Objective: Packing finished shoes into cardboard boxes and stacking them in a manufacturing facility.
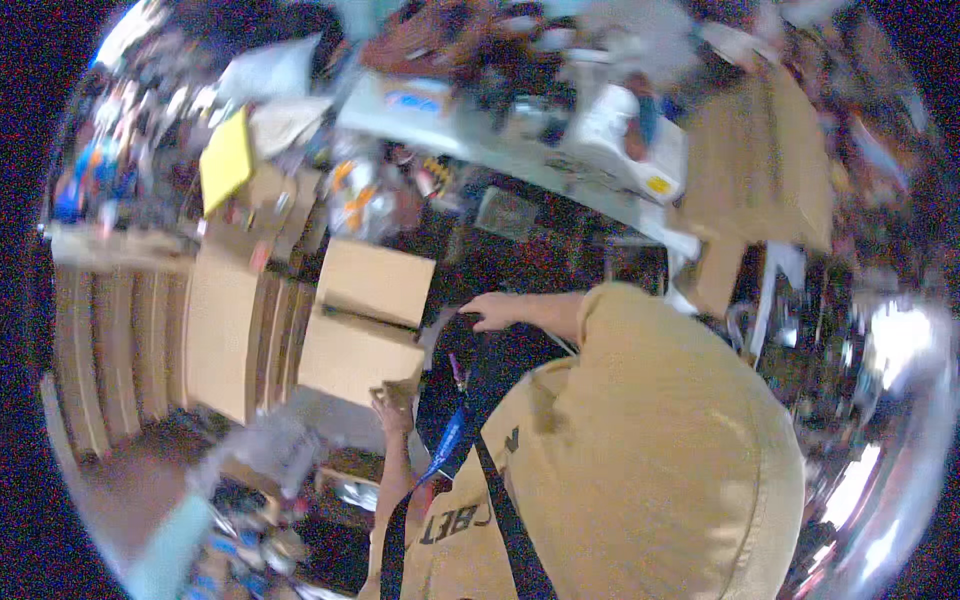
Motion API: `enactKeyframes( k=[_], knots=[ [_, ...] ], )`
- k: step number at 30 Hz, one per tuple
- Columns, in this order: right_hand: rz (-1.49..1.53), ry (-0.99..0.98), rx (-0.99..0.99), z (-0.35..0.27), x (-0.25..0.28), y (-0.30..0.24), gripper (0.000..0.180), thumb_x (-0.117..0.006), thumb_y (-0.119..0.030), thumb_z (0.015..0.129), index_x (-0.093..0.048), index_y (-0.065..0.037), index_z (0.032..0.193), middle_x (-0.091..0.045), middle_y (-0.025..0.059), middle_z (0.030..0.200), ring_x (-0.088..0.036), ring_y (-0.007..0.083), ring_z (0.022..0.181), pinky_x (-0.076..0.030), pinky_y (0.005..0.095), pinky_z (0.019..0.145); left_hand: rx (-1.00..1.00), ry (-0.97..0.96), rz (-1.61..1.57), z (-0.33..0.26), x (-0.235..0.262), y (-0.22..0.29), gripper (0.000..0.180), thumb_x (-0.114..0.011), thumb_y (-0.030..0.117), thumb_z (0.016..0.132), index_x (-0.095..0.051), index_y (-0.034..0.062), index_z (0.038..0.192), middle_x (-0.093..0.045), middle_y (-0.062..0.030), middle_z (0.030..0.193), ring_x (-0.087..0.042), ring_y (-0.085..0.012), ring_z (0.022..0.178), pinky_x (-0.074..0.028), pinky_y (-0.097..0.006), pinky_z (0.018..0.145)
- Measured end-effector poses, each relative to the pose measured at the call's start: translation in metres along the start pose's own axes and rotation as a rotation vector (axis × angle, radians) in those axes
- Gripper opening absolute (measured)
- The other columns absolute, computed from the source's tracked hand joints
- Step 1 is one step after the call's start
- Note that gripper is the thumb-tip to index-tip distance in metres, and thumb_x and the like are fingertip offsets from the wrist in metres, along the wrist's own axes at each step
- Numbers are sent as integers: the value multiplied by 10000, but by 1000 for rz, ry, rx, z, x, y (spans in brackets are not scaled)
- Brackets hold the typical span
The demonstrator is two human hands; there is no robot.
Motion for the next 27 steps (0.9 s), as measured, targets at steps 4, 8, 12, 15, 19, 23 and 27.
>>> enactKeyframes(
  k=[4, 8, 12, 15, 19, 23, 27],
  knots=[
    [50, 534, -309, -161, 34, 82, 500, -659, -365, 837, -598, -81, 1244, -635, 174, 1170, -605, 336, 1081, -478, 435, 925, -3, -289, -441, 65, 24, 7, 571, -628, 309, 893, -481, 22, 1365, -477, -215, 1347, -490, -295, 1234, -385, -363, 1024],
    [51, 1339, -626, -342, 61, 85, 322, -604, -374, 911, -677, -81, 1023, -689, 106, 987, -641, 253, 897, -489, 396, 801, 103, -413, -636, 74, 96, 25, 528, -611, 266, 904, -520, -73, 1298, -616, -165, 1238, -562, -233, 1147, -394, -330, 1001],
    [576, 2363, -577, -507, 61, 86, 473, -471, -467, 969, -544, -118, 659, -558, 11, 633, -472, 118, 553, -374, 297, 528, -15, -328, -616, 79, 156, 81, 509, -595, 262, 912, -528, -76, 1286, -615, -158, 1218, -540, -225, 1169, -385, -326, 1018],
    [1037, 2492, -177, -591, 89, 86, 505, -467, -570, 950, -472, -128, 705, -609, 48, 762, -516, 142, 639, -406, 297, 615, -258, -386, -745, 101, 173, 189, 483, -569, 265, 931, -529, -60, 1287, -597, -148, 1237, -519, -224, 1205, -374, -320, 1038],
    [1347, 2081, -132, -660, 151, 132, 821, -498, -704, 852, -489, -22, 1310, -522, 155, 1245, -520, 277, 1109, -453, 429, 941, -488, -510, -877, 76, 190, 434, 404, -557, 225, 963, -552, -25, 1281, -584, -124, 1268, -513, -191, 1206, -374, -298, 1044],
    [1309, 1689, -197, -688, 197, 162, 698, -493, -535, 939, -327, -139, 1490, -402, 87, 1465, -437, 240, 1296, -379, 384, 1071, -831, -725, -764, 15, 180, 679, 437, -555, 238, 953, -521, -13, 1309, -546, -125, 1331, -544, -219, 1169, -389, -326, 1033],
    [1146, 1446, -280, -658, 204, 177, 604, -514, -346, 971, -369, 0, 1444, -399, 86, 1487, -378, 204, 1371, -302, 373, 1132, -804, -1057, -1183, 1, 55, 815, 758, -551, 438, 924, -259, -3, 1468, -408, -177, 1446, -367, -281, 1353, -309, -405, 1121]
  ],
)
Point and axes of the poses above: each hand's wrist, its own z-axis towards the middle knuckle, its own x-axis out of the back of the hand, y = z × x, the point moved 3 cm from there along z, towards the middle knuckle
